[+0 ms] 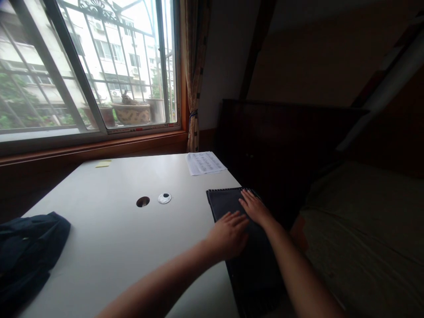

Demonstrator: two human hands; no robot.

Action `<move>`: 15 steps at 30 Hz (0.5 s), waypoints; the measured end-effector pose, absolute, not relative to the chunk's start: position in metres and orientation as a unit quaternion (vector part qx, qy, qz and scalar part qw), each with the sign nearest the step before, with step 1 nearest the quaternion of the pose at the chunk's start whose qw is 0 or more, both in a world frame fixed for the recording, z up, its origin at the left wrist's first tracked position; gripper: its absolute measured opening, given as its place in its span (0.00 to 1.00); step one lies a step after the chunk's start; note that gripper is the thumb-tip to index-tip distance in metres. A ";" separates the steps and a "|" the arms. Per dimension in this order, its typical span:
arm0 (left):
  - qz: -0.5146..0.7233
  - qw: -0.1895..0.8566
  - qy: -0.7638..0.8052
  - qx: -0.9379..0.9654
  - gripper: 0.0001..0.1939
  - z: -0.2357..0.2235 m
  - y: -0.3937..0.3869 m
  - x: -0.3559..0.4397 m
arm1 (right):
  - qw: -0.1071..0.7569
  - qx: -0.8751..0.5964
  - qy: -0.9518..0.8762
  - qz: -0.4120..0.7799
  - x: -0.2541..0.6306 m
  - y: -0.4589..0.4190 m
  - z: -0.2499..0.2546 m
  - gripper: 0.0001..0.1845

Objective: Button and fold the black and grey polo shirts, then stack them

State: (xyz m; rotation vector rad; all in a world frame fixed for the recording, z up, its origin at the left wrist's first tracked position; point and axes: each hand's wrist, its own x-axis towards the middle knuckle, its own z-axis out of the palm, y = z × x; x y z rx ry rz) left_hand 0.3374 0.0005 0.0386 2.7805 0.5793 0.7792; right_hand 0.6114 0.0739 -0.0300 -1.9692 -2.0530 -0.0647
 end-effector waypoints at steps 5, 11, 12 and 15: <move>0.217 0.079 0.371 0.899 0.34 0.011 0.065 0.344 | 0.149 -0.686 -0.712 -0.029 0.607 0.070 -0.030 0.36; 0.190 0.113 0.475 0.852 0.41 -0.027 0.096 0.323 | 0.182 -0.708 -0.682 -0.013 0.606 0.068 -0.029 0.35; 0.192 0.114 0.478 0.849 0.42 -0.030 0.097 0.320 | 0.185 -0.714 -0.675 -0.011 0.607 0.068 -0.029 0.35; 0.205 0.110 0.468 0.853 0.42 -0.034 0.097 0.316 | 0.189 -0.737 -0.649 -0.011 0.614 0.067 -0.029 0.40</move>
